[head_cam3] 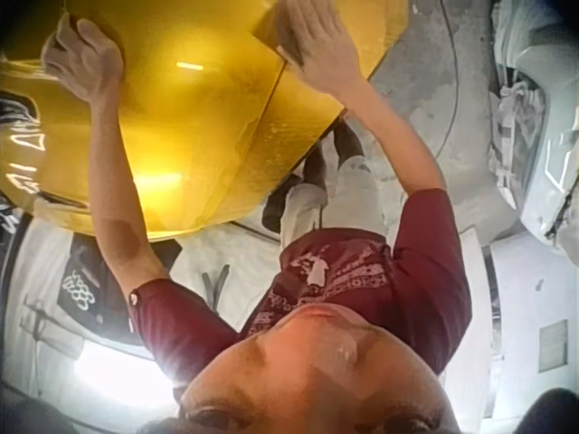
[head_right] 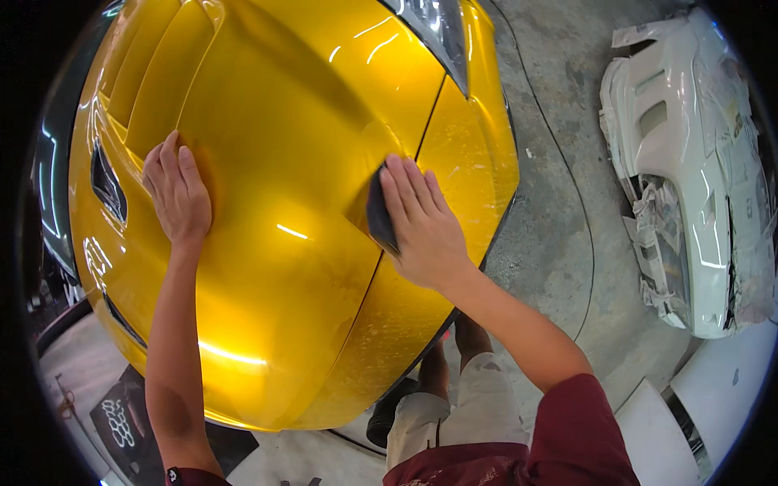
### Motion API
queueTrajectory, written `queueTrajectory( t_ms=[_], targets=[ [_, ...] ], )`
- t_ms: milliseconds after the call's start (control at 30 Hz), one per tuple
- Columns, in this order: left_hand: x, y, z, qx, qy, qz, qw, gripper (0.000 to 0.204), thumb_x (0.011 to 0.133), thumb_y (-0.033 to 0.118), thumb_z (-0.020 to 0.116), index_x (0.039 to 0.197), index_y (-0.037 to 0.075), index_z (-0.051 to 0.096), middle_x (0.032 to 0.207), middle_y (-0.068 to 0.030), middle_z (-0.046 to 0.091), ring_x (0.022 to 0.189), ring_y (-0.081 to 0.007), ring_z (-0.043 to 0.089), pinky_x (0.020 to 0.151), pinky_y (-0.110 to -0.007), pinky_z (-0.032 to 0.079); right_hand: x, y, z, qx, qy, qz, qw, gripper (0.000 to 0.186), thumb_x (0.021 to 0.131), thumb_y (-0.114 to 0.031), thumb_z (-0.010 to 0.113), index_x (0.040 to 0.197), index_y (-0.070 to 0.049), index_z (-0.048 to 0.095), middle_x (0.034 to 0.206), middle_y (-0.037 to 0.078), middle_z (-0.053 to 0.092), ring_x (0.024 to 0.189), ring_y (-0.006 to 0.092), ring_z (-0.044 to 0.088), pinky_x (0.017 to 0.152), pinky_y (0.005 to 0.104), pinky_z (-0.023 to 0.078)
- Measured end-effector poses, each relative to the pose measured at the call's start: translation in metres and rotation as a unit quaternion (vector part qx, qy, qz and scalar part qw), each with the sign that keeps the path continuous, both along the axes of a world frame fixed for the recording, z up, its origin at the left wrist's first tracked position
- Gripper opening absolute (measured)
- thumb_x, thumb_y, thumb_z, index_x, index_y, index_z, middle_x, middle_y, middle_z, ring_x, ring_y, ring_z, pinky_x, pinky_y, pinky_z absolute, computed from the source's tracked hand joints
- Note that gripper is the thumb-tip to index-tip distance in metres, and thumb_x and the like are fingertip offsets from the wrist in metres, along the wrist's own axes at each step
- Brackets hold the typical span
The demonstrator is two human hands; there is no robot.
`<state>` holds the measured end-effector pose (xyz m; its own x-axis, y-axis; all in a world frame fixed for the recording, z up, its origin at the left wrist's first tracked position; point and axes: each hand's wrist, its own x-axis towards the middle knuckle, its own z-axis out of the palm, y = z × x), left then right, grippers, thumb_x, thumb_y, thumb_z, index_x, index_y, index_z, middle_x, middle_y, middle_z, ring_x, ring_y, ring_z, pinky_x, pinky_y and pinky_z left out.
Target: Sand the surface of a yellow car hood using a sanding block and water.
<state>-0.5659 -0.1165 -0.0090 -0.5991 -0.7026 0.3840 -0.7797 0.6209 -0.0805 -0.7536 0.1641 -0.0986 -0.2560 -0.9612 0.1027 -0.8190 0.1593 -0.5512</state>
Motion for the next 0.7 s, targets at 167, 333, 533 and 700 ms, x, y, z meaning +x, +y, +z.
queueTrajectory(
  t_ms=[167,333,533,700],
  targets=[
    [-0.005,-0.001,0.002,-0.006,0.007,0.002,1.0,0.04,0.103,0.034,0.041,0.132,0.01,0.053,0.13,-0.0163,0.046,0.126,-0.0348,0.04,0.109,-0.044,0.033,-0.02,-0.032,0.008,-0.017,0.062,0.038,0.997,0.076,0.091,-0.032,0.058,0.148,0.008,0.026,0.156,0.026,0.026,0.144,0.0435,0.027,0.118,0.0515,0.021],
    [0.0,-0.003,-0.002,-0.014,0.0,-0.009,1.0,0.041,0.103,0.035,0.041,0.132,0.009,0.053,0.13,-0.0169,0.046,0.125,-0.0354,0.04,0.109,-0.045,0.033,0.047,0.0,0.007,0.008,-0.021,0.009,1.0,0.077,0.092,-0.032,0.057,0.148,0.01,0.024,0.155,0.03,0.026,0.143,0.0478,0.026,0.117,0.055,0.021],
    [-0.005,-0.004,0.002,-0.015,0.004,-0.005,1.0,0.044,0.103,0.037,0.038,0.133,0.008,0.052,0.129,-0.0173,0.046,0.126,-0.0354,0.039,0.109,-0.044,0.032,0.037,-0.042,0.009,-0.04,0.039,-0.108,0.993,0.081,0.088,-0.033,0.061,0.144,0.014,0.026,0.152,0.032,0.029,0.141,0.0468,0.03,0.118,0.0546,0.021],
    [0.0,-0.005,-0.007,-0.024,0.003,0.001,1.0,0.046,0.104,0.04,0.036,0.135,0.01,0.051,0.131,-0.0176,0.046,0.128,-0.0353,0.039,0.111,-0.044,0.03,0.114,0.001,0.024,-0.003,-0.034,-0.022,0.999,0.079,0.086,-0.027,0.058,0.145,0.014,0.025,0.152,0.032,0.029,0.14,0.0493,0.029,0.118,0.0542,0.02]
  ],
)
